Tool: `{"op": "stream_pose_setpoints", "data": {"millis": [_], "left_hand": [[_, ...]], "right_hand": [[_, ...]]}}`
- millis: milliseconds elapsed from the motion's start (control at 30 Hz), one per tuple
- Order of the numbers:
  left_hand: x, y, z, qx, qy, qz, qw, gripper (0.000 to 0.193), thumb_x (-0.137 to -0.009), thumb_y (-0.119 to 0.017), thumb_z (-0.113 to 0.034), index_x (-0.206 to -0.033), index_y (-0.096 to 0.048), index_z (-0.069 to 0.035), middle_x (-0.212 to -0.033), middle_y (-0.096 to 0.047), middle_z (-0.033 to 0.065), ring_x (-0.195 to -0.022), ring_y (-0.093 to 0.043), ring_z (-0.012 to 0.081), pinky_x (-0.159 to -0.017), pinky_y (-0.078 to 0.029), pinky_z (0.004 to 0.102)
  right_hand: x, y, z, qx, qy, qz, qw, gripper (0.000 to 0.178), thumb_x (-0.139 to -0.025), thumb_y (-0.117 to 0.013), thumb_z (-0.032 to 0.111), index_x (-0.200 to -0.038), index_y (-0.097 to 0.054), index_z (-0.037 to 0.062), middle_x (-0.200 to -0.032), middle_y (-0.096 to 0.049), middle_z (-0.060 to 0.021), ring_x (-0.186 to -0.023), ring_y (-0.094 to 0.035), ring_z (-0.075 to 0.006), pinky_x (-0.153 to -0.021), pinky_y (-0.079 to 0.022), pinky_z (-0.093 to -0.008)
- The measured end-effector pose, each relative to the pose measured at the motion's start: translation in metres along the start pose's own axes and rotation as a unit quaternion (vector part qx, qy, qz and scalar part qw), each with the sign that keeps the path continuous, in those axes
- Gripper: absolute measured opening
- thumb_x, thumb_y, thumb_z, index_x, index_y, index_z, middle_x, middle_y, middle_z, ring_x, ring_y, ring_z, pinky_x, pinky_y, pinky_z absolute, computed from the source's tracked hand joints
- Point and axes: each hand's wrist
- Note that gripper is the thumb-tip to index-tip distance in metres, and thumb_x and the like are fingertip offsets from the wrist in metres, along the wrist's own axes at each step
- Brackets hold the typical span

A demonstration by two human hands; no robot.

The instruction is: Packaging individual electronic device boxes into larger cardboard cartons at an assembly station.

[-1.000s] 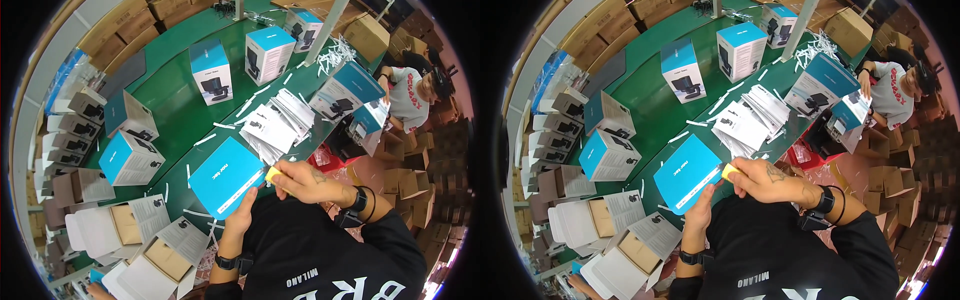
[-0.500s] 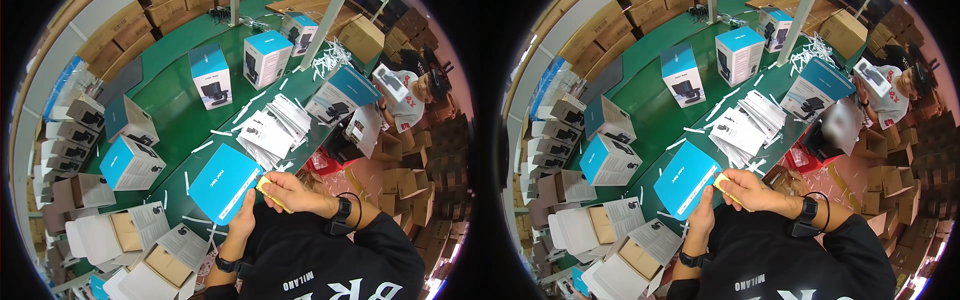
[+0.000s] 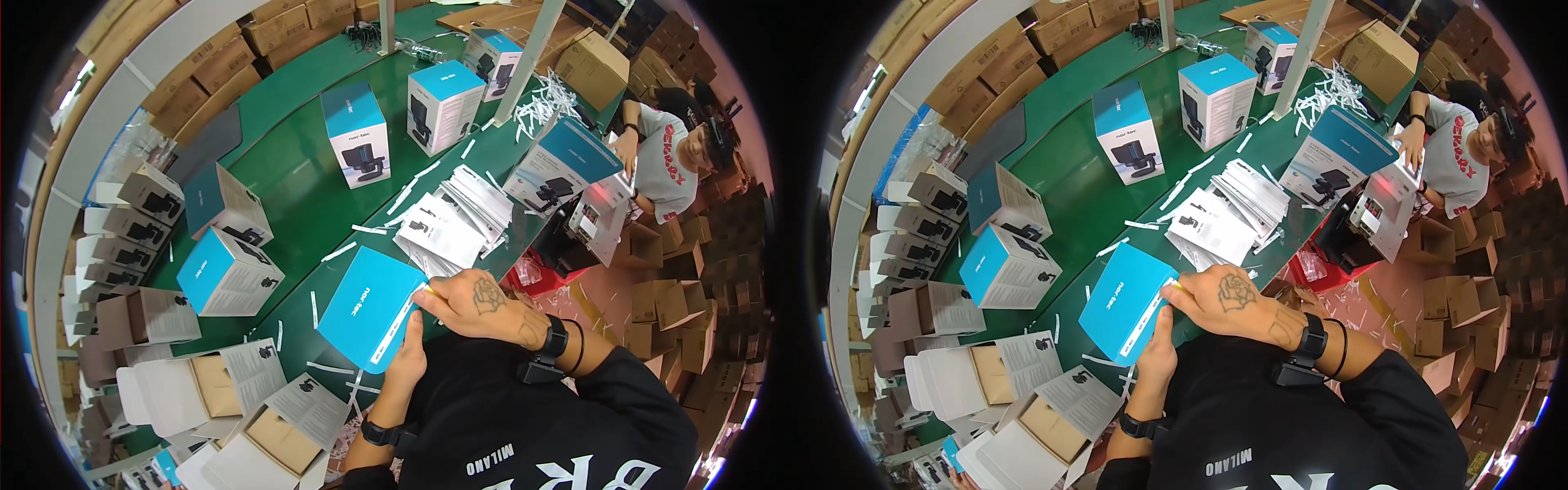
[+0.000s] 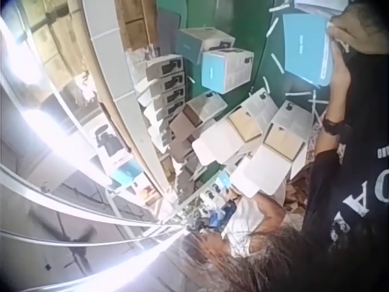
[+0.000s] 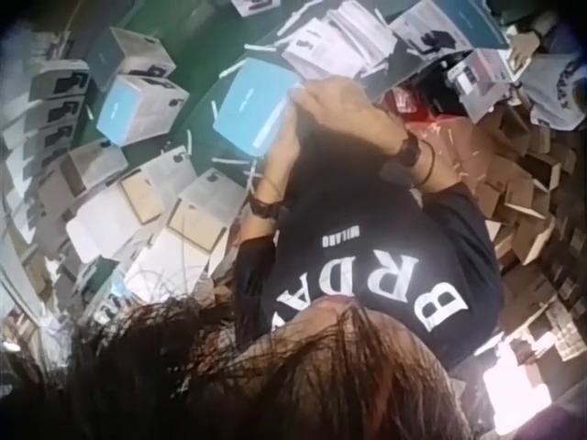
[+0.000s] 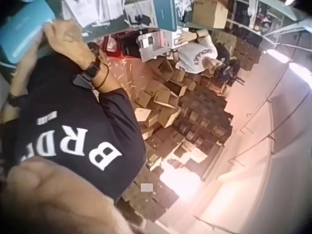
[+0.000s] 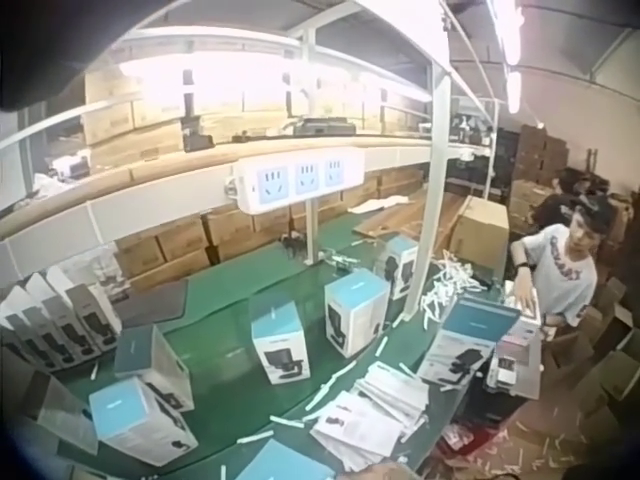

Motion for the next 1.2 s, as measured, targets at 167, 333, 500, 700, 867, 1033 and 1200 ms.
{"op": "stream_pose_setpoints", "data": {"millis": [167, 333, 500, 700, 867, 1033, 1200], "left_hand": [[0.001, 0.017, 0.009, -0.067, -0.047, 0.026, 0.996, 0.033, -0.103, -0.060, -0.004, -0.135, -0.060, 0.003, -0.131, -0.065, 0.0122, -0.115, -0.065, 0.0207, -0.101, -0.052, 0.0351], [0.001, 0.026, 0.003, -0.042, -0.005, 0.047, 0.998, 0.033, -0.102, -0.061, -0.005, -0.134, -0.060, 0.002, -0.122, -0.070, 0.0140, -0.110, -0.068, 0.0217, -0.097, -0.055, 0.0379], [0.000, 0.021, -0.014, 0.106, 0.006, 0.027, 0.994, 0.022, -0.103, -0.062, -0.008, -0.122, -0.067, 0.003, -0.108, -0.072, 0.0139, -0.096, -0.068, 0.0173, -0.077, -0.058, 0.0324], [0.011, 0.034, -0.026, 0.119, 0.138, 0.072, 0.981, 0.011, -0.102, -0.063, -0.005, -0.109, -0.068, 0.001, -0.091, -0.071, 0.0106, -0.070, -0.064, 0.0143, -0.054, -0.051, 0.0244], [0.018, 0.030, -0.032, 0.136, 0.155, 0.020, 0.978, 0.005, -0.099, -0.067, -0.005, -0.101, -0.068, 0.000, -0.078, -0.068, 0.0066, -0.054, -0.056, 0.0095, -0.047, -0.043, 0.0223], [0.026, 0.044, -0.026, 0.122, 0.171, 0.033, 0.977, 0.005, -0.098, -0.070, -0.007, -0.098, -0.068, -0.002, -0.075, -0.066, 0.0044, -0.055, -0.055, 0.0078, -0.046, -0.040, 0.0218], [0.030, 0.047, -0.027, 0.084, 0.172, 0.039, 0.981, 0.006, -0.097, -0.072, -0.008, -0.096, -0.069, -0.003, -0.071, -0.065, 0.0023, -0.053, -0.054, 0.0067, -0.046, -0.039, 0.0214]], "right_hand": [[0.012, 0.003, 0.001, -0.258, 0.047, 0.008, 0.965, 0.040, -0.102, -0.059, 0.029, -0.076, -0.061, -0.0004, -0.057, -0.060, -0.0164, -0.053, -0.064, -0.0323, -0.053, -0.050, -0.0426], [0.029, 0.035, -0.062, -0.294, -0.036, 0.044, 0.954, 0.033, -0.093, -0.072, 0.035, -0.088, -0.066, 0.0032, -0.060, -0.061, -0.0110, -0.053, -0.064, -0.0183, -0.051, -0.048, -0.0353], [0.028, 0.050, -0.076, 0.144, -0.025, 0.090, 0.985, 0.053, -0.076, -0.089, 0.034, -0.114, -0.065, 0.0056, -0.071, -0.067, -0.0098, -0.061, -0.067, -0.0203, -0.055, -0.050, -0.0343], [-0.021, 0.012, -0.018, -0.055, 0.231, -0.106, 0.966, 0.081, -0.074, -0.093, 0.031, -0.140, -0.053, 0.0067, -0.103, -0.076, -0.0089, -0.079, -0.074, -0.0244, -0.066, -0.057, -0.0328], [-0.027, 0.002, -0.030, -0.078, 0.218, 0.021, 0.973, 0.089, -0.076, -0.089, 0.038, -0.149, -0.046, 0.0120, -0.117, -0.075, -0.0034, -0.076, -0.074, -0.0279, -0.063, -0.058, -0.0344], [-0.017, -0.010, -0.028, -0.071, 0.242, -0.005, 0.968, 0.088, -0.078, -0.089, 0.037, -0.148, -0.044, 0.0080, -0.124, -0.074, -0.0037, -0.075, -0.074, -0.0239, -0.064, -0.058, -0.0313], [-0.004, -0.023, -0.023, -0.104, 0.204, -0.017, 0.973, 0.086, -0.079, -0.091, 0.027, -0.146, -0.042, 0.0041, -0.124, -0.074, -0.0078, -0.069, -0.070, -0.0155, -0.062, -0.054, -0.0253]]}}
Point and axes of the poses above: each hand's wrist, its own x-axis away from the middle knuckle, its own y-axis out of the back of the hand, z = x × y
